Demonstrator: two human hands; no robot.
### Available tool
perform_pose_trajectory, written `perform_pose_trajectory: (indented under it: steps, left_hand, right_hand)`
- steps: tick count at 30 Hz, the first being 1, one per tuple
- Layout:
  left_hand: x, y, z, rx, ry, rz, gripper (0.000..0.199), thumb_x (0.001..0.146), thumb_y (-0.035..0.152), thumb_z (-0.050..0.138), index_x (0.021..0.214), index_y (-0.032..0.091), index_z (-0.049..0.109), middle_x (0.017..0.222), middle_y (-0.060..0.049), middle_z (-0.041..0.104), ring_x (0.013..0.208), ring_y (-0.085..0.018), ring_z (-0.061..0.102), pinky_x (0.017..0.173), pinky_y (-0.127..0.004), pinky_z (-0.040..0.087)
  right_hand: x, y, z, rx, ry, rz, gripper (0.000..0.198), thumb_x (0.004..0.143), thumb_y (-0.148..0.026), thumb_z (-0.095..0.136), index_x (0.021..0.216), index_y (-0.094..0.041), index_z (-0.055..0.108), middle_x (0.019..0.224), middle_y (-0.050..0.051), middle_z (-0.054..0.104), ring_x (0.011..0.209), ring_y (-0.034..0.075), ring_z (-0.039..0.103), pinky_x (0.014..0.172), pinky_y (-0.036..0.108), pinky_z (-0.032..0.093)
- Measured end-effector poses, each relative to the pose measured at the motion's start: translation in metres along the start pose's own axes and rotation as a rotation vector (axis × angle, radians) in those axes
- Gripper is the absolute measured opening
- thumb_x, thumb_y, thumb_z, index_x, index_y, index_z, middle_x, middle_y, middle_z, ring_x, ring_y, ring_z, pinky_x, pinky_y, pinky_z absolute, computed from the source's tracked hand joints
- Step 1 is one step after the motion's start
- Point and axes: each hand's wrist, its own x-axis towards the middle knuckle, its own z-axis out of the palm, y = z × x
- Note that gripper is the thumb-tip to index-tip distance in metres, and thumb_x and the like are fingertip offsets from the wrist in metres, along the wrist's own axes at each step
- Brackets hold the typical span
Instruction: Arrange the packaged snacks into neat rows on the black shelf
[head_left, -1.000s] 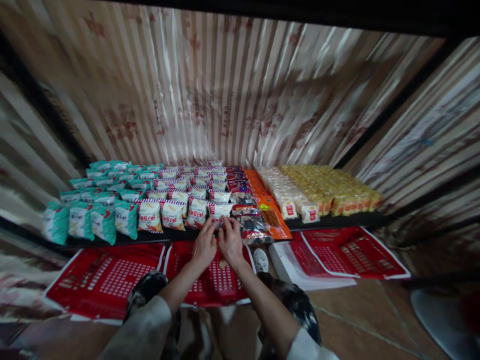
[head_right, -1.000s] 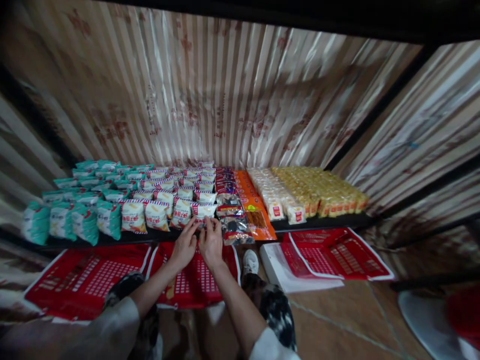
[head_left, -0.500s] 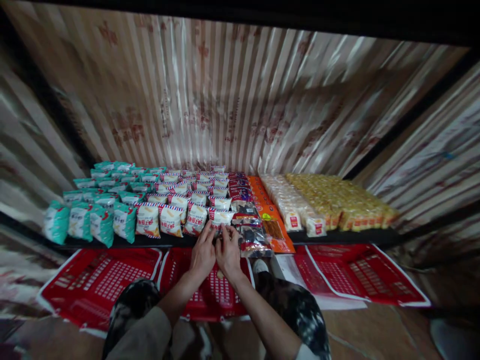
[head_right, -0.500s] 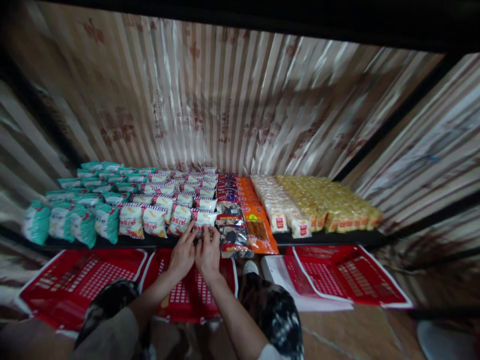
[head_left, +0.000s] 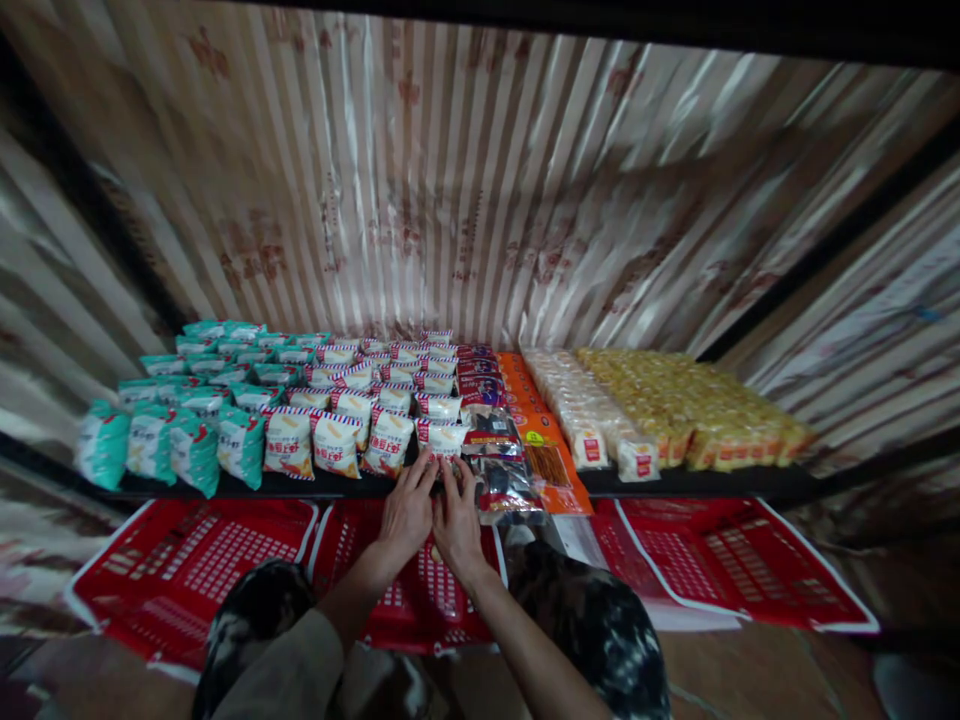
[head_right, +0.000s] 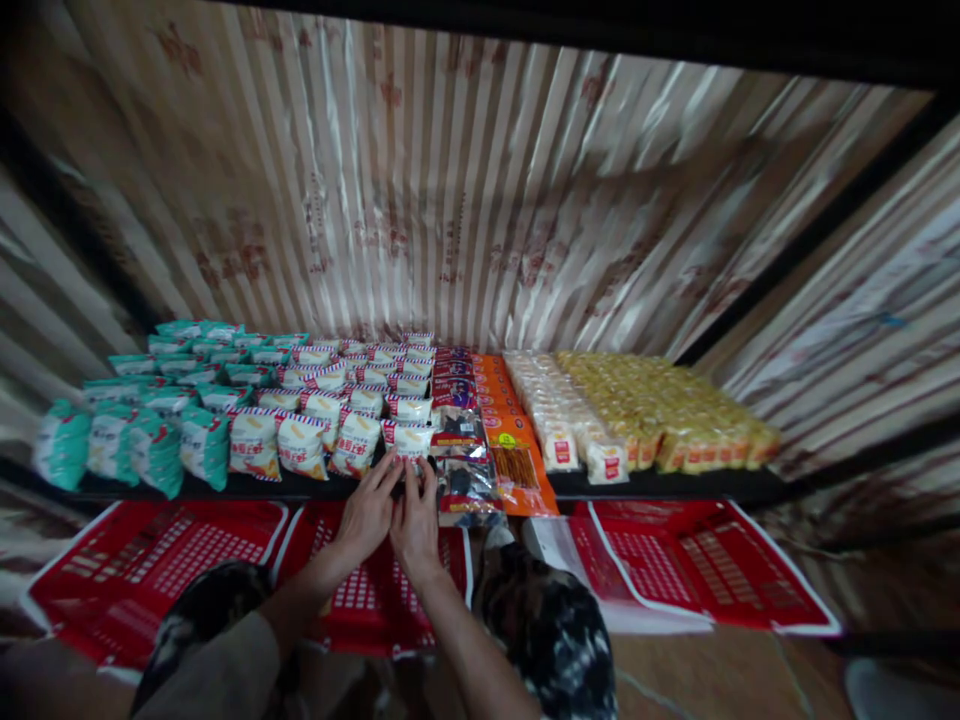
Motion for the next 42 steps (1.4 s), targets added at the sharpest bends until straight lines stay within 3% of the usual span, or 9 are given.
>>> perform_pose_trajectory:
  steps: [17, 23, 35, 39, 42]
  left_hand:
    - [-0.011, -0.006, 0.003, 0.002, 0.04, 0.065, 0.058, 0.078, 0.003, 0.035, 0.134, 0.016, 0.044, 0.144, -0.009, 0.042, 0.129, -0.018, 0.041, 0.107, -0.036, 0.036]
    - [-0.005, -0.001, -0.002, 0.056, -0.004, 0.065, 0.055, 0.076, 0.001, 0.035, 0.13, 0.009, 0.049, 0.143, -0.014, 0.041, 0.129, -0.022, 0.041, 0.106, -0.038, 0.037]
    - [-0.022, 0.004, -0.002, -0.023, 0.033, 0.066, 0.057, 0.074, 0.001, 0.036, 0.129, 0.012, 0.049, 0.146, -0.011, 0.038, 0.131, -0.018, 0.039, 0.108, -0.036, 0.036]
    - [-0.032, 0.004, 0.007, -0.087, 0.063, 0.002, 0.052, 0.077, 0.004, 0.034, 0.125, 0.011, 0.052, 0.135, -0.013, 0.051, 0.124, -0.018, 0.047, 0.106, -0.037, 0.039]
    - [-0.046, 0.006, 0.011, -0.146, 0.012, -0.101, 0.049, 0.078, 0.005, 0.033, 0.121, 0.011, 0.056, 0.126, -0.013, 0.058, 0.119, -0.018, 0.052, 0.105, -0.036, 0.039]
  right_hand:
    - [-0.009, -0.006, -0.001, -0.018, 0.016, 0.002, 0.067, 0.078, -0.006, 0.04, 0.142, -0.025, 0.029, 0.143, 0.013, 0.027, 0.133, 0.025, 0.034, 0.104, 0.048, 0.04]
    - [-0.012, -0.002, 0.001, -0.026, 0.004, -0.012, 0.063, 0.079, -0.006, 0.038, 0.139, -0.022, 0.034, 0.146, 0.014, 0.025, 0.136, 0.025, 0.03, 0.103, 0.046, 0.041]
    - [-0.027, 0.0, -0.002, 0.018, -0.025, 0.009, 0.056, 0.08, -0.009, 0.039, 0.136, -0.02, 0.04, 0.147, 0.014, 0.026, 0.134, 0.025, 0.035, 0.102, 0.044, 0.044]
    - [-0.032, -0.003, -0.003, 0.069, -0.033, 0.0, 0.057, 0.081, -0.008, 0.039, 0.136, -0.022, 0.04, 0.146, 0.012, 0.032, 0.131, 0.021, 0.039, 0.103, 0.04, 0.043]
    - [-0.05, -0.001, 0.0, 0.128, -0.048, -0.031, 0.056, 0.081, -0.007, 0.038, 0.135, -0.023, 0.043, 0.138, 0.01, 0.046, 0.127, 0.017, 0.045, 0.104, 0.036, 0.043]
